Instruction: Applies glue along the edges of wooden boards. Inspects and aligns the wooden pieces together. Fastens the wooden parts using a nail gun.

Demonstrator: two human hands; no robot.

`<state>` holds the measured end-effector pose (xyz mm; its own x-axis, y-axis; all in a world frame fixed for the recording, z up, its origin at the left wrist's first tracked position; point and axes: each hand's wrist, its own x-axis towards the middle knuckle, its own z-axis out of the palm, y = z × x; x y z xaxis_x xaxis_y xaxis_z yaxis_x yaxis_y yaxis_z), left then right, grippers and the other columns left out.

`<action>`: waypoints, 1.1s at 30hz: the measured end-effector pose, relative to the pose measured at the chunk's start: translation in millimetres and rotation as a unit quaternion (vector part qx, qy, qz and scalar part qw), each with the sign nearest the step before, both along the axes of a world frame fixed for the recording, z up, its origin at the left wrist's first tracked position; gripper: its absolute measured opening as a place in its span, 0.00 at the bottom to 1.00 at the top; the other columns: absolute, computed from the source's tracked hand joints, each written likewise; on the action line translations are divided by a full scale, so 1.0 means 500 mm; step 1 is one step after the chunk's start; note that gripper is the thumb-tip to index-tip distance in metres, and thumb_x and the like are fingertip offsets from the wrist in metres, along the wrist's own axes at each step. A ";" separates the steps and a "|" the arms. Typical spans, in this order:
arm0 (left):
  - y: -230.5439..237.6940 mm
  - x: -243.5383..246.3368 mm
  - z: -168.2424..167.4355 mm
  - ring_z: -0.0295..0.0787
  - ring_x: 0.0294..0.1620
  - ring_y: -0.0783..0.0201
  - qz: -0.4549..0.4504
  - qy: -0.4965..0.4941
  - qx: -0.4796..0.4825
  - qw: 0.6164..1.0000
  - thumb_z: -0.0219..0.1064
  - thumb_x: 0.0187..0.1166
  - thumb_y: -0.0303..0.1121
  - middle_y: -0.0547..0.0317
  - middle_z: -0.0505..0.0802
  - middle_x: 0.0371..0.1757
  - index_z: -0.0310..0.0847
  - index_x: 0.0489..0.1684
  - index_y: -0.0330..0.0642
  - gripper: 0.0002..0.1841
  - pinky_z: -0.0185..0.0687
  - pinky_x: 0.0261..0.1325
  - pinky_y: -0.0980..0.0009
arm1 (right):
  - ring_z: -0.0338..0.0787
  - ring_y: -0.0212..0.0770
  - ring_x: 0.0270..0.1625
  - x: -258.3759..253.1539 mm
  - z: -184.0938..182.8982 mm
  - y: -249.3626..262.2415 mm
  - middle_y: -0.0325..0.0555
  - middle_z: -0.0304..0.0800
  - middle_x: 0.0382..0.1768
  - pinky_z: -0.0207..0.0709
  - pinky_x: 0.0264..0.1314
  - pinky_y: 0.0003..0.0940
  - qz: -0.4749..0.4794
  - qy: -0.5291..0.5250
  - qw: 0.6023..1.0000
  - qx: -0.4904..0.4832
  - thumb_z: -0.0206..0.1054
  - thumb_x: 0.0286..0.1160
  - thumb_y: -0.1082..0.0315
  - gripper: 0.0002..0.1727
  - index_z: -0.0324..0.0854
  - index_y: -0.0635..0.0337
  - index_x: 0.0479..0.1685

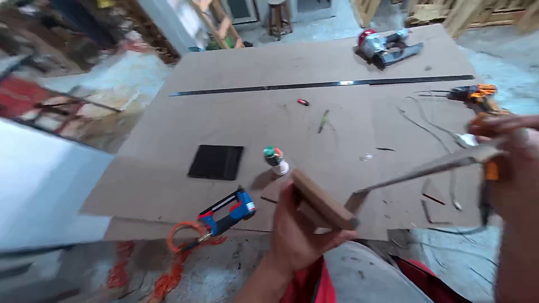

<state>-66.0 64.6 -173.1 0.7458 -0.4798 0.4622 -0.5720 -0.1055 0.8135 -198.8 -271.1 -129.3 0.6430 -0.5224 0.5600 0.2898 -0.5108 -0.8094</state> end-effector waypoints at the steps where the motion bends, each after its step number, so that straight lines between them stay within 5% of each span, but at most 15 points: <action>1: -0.004 0.000 0.000 0.85 0.68 0.63 0.000 -0.005 0.007 1.000 0.88 0.50 0.63 0.56 0.84 0.70 0.58 0.85 0.45 0.60 0.87 0.69 0.61 | 0.89 0.37 0.59 0.010 0.014 0.012 0.34 0.88 0.56 0.85 0.65 0.41 -0.005 -0.006 1.000 0.012 0.61 0.88 0.55 0.12 0.79 0.47 0.60; 3: -0.010 0.002 0.001 0.85 0.68 0.61 -0.002 -0.029 0.043 0.999 0.85 0.50 0.66 0.53 0.84 0.71 0.58 0.86 0.42 0.62 0.86 0.69 0.59 | 0.89 0.30 0.49 0.027 0.031 0.021 0.27 0.89 0.46 0.86 0.56 0.34 -0.015 -0.019 0.999 0.033 0.64 0.85 0.57 0.07 0.81 0.42 0.54; 6: -0.023 0.004 0.010 0.82 0.72 0.55 0.004 -0.057 0.108 0.992 0.80 0.45 0.75 0.51 0.84 0.74 0.63 0.84 0.41 0.64 0.82 0.72 0.52 | 0.86 0.29 0.45 0.051 0.031 0.006 0.30 0.87 0.42 0.84 0.51 0.33 0.000 -0.036 0.999 0.034 0.60 0.87 0.62 0.05 0.79 0.48 0.52; 12: -0.100 -0.042 0.060 0.82 0.76 0.51 -0.065 0.014 0.039 0.997 0.84 0.50 0.68 0.44 0.83 0.77 0.59 0.84 0.33 0.63 0.81 0.78 0.50 | 0.84 0.28 0.42 0.082 0.038 0.008 0.34 0.84 0.41 0.82 0.47 0.28 0.014 -0.028 0.999 0.044 0.59 0.89 0.63 0.07 0.78 0.55 0.50; 20: -0.256 -0.110 0.037 0.80 0.78 0.57 -0.099 -0.007 0.020 0.995 0.87 0.50 0.64 0.52 0.80 0.80 0.49 0.89 0.47 0.64 0.81 0.80 0.57 | 0.83 0.31 0.39 0.071 0.053 -0.007 0.39 0.81 0.43 0.83 0.38 0.26 0.050 -0.001 0.997 0.063 0.61 0.88 0.60 0.10 0.80 0.57 0.50; 26: -0.295 -0.144 0.036 0.84 0.72 0.68 -0.048 -0.047 0.059 0.996 0.86 0.48 0.66 0.44 0.85 0.73 0.58 0.83 0.28 0.65 0.83 0.74 0.70 | 0.85 0.32 0.57 0.052 0.068 -0.021 0.39 0.84 0.55 0.84 0.56 0.29 0.010 0.038 0.999 -0.017 0.67 0.83 0.57 0.12 0.91 0.53 0.49; 33: -0.294 -0.179 0.039 0.85 0.72 0.63 -0.039 -0.002 0.053 0.998 0.88 0.46 0.63 0.38 0.84 0.72 0.60 0.81 0.21 0.66 0.84 0.75 0.66 | 0.90 0.29 0.56 0.021 0.076 -0.010 0.37 0.89 0.55 0.89 0.56 0.30 -0.026 0.100 0.991 -0.080 0.64 0.86 0.49 0.19 0.89 0.52 0.60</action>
